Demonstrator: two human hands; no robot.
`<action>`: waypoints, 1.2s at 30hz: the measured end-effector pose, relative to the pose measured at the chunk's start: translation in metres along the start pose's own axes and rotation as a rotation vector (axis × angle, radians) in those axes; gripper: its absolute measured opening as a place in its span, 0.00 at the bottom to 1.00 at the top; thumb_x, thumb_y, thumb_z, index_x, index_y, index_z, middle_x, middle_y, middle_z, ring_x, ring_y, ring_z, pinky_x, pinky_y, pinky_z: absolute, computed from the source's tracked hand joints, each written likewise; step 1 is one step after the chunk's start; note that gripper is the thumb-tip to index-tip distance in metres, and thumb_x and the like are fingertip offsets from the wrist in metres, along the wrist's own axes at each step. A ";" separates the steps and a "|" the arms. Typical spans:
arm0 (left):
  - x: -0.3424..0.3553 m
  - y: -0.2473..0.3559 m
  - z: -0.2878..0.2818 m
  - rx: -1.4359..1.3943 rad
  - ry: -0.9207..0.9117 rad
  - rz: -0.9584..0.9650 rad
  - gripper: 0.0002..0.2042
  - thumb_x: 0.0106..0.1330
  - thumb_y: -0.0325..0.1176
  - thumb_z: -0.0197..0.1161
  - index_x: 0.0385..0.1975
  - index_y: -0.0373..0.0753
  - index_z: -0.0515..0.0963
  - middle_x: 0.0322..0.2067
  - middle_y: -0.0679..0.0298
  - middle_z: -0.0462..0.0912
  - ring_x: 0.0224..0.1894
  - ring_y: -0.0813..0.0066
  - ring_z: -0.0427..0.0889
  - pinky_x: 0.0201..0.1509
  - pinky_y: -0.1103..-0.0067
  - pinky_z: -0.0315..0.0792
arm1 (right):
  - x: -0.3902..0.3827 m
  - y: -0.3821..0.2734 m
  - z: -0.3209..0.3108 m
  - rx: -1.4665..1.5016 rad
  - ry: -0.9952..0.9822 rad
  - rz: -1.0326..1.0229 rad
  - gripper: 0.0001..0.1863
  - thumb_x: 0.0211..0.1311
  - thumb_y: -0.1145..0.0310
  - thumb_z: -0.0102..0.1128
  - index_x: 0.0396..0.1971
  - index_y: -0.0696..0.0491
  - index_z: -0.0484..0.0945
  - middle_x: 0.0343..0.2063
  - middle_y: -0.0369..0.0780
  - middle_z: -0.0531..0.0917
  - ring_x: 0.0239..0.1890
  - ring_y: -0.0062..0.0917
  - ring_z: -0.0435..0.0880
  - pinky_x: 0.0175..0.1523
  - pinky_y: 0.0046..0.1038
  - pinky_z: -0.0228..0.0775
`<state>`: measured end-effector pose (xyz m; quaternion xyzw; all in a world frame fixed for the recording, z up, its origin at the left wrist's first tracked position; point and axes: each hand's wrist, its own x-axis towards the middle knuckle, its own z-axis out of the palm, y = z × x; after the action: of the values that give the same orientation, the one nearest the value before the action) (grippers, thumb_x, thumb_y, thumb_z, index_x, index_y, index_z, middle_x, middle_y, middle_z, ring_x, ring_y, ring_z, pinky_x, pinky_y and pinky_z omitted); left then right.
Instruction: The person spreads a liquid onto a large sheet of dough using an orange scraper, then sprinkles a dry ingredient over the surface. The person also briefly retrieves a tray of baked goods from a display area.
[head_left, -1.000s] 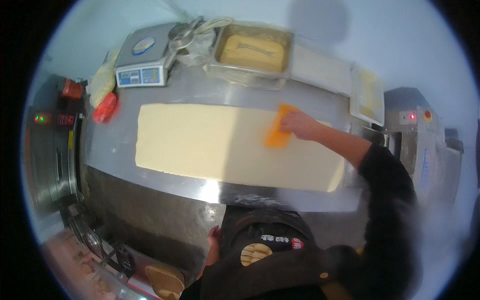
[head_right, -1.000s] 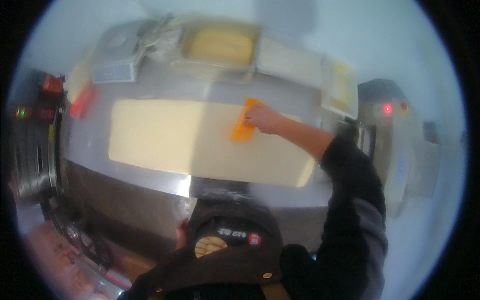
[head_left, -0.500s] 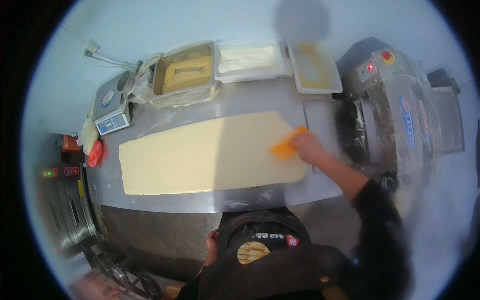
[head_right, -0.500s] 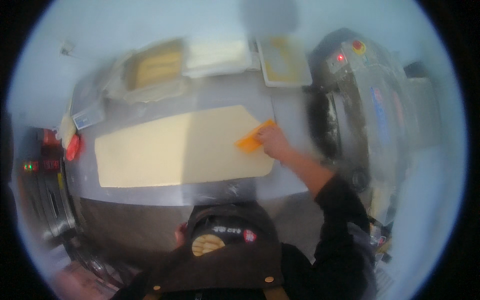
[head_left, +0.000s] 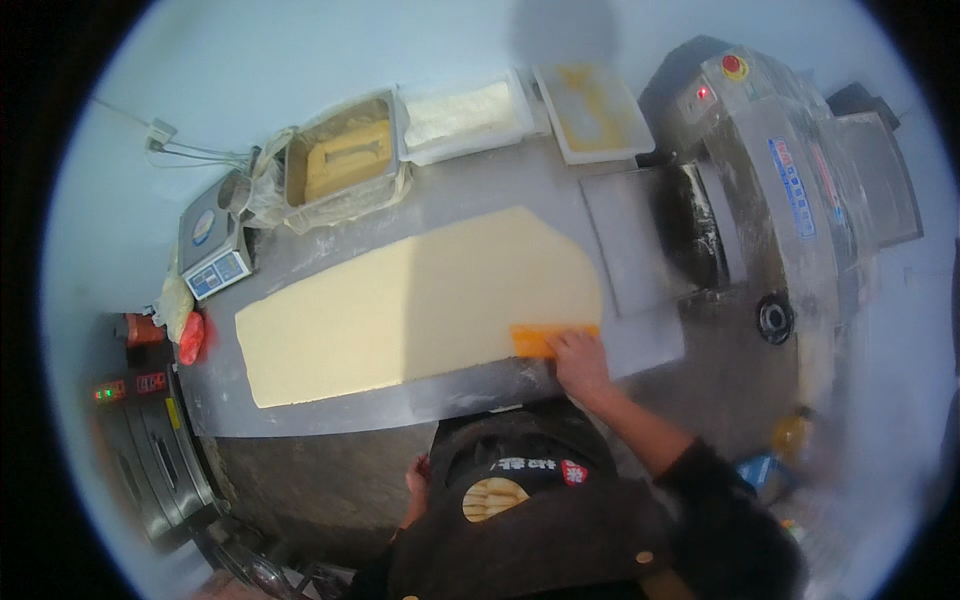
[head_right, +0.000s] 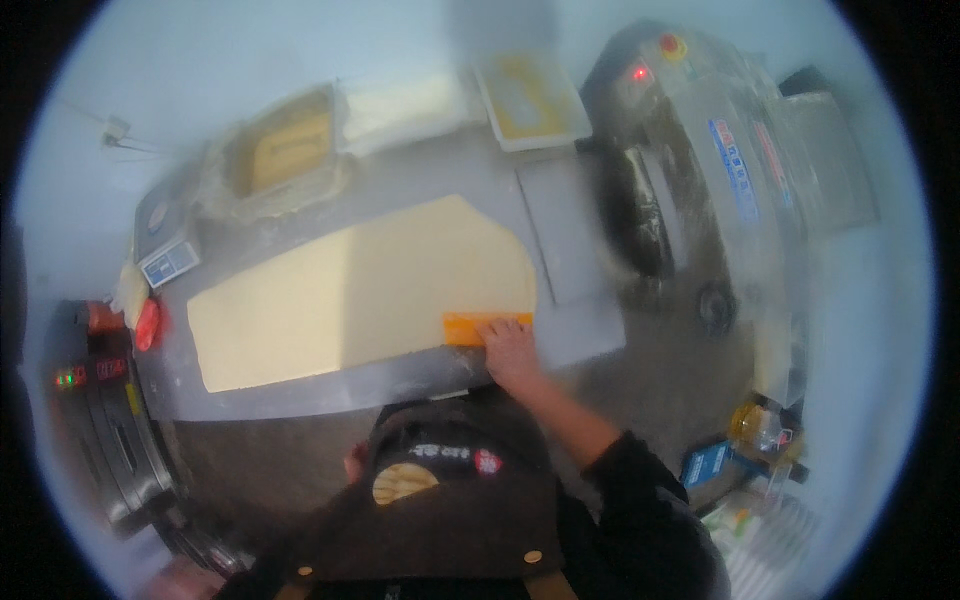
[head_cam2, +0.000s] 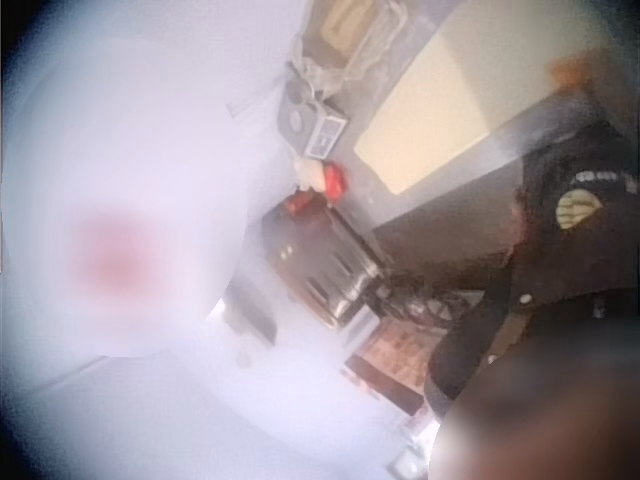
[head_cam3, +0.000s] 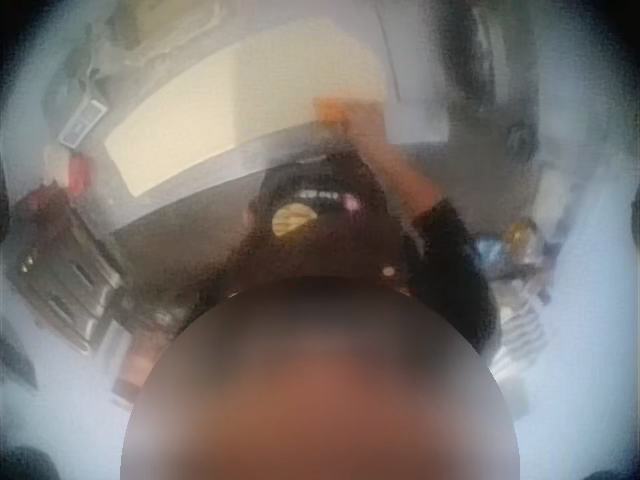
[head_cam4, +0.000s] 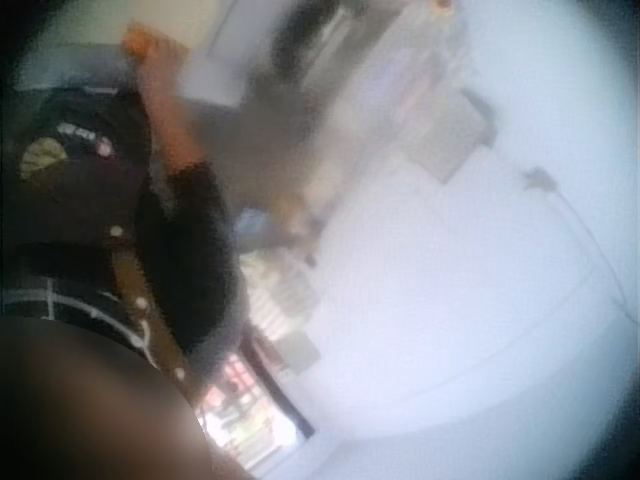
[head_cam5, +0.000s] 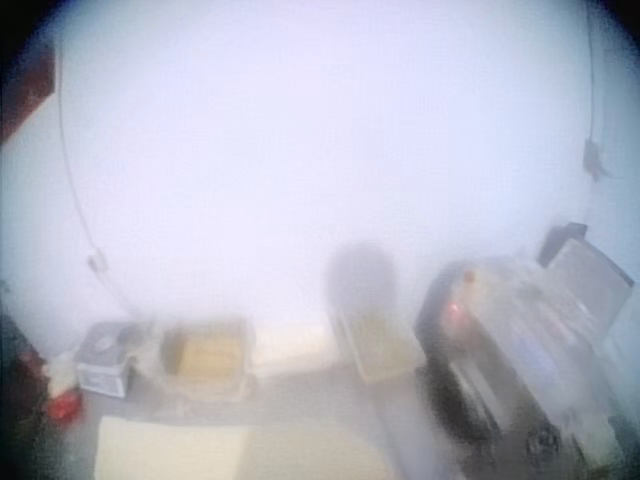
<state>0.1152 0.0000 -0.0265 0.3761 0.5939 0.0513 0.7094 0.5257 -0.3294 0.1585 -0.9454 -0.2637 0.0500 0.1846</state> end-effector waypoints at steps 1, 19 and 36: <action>0.006 0.005 -0.007 -0.017 -0.077 0.028 0.21 0.79 0.44 0.54 0.55 0.33 0.83 0.42 0.62 0.88 0.44 0.69 0.86 0.51 0.75 0.77 | 0.002 -0.009 0.002 -0.010 -0.054 0.054 0.15 0.61 0.71 0.59 0.46 0.50 0.85 0.41 0.45 0.84 0.46 0.43 0.83 0.51 0.45 0.74; 0.024 0.295 -0.034 0.480 -0.503 0.360 0.11 0.72 0.30 0.62 0.47 0.31 0.81 0.40 0.61 0.86 0.44 0.74 0.84 0.53 0.78 0.76 | 0.131 -0.173 0.044 2.483 -0.422 0.602 0.24 0.77 0.61 0.58 0.65 0.59 0.72 0.57 0.46 0.84 0.58 0.35 0.85 0.64 0.40 0.79; 0.212 0.501 0.342 -0.820 -0.939 -0.262 0.55 0.66 0.80 0.42 0.78 0.35 0.52 0.71 0.47 0.66 0.72 0.50 0.66 0.79 0.55 0.57 | 0.467 -0.280 0.057 -0.051 0.123 -0.197 0.16 0.68 0.63 0.58 0.50 0.52 0.86 0.43 0.45 0.87 0.49 0.40 0.87 0.53 0.43 0.77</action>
<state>0.6648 0.3050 0.1048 -0.0193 0.1930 0.0168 0.9809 0.7801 0.1524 0.2117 -0.9206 -0.3448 -0.0332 0.1803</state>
